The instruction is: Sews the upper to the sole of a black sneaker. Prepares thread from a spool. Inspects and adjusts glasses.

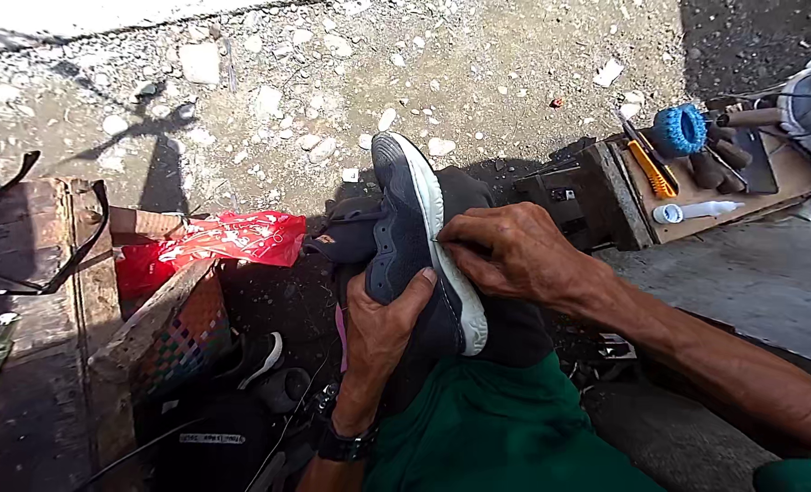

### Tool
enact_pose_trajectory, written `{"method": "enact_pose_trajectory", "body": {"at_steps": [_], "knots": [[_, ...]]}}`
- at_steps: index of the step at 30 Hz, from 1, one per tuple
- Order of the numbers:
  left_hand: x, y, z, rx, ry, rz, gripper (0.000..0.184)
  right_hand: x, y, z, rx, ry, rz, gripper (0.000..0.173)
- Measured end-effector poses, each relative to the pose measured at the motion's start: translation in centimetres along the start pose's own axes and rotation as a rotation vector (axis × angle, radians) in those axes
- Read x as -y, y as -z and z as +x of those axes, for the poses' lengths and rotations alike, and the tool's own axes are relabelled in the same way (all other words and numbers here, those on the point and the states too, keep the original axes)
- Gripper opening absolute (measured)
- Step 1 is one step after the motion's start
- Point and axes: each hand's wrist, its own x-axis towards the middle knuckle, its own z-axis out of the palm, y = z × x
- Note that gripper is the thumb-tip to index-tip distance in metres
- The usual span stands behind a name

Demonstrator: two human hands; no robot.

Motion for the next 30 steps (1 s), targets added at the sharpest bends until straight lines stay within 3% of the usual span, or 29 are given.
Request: {"method": "enact_pose_trajectory", "body": {"at_steps": [10,22,30], "knots": [[0.1,-0.1,0.1,0.005,0.003,-0.005,0.012,0.3,1.0,1.4,0.153,0.013,-0.087,0.019],[-0.1,-0.1,0.2,-0.035,0.010,0.035,0.006,-2.1,0.6,1.2,0.090,0.160,0.119,0.020],[0.0,-0.8,0.4,0.021,-0.002,0.032,0.006,-2.2,1.0,1.2,0.075,0.167,-0.038,0.028]]}}
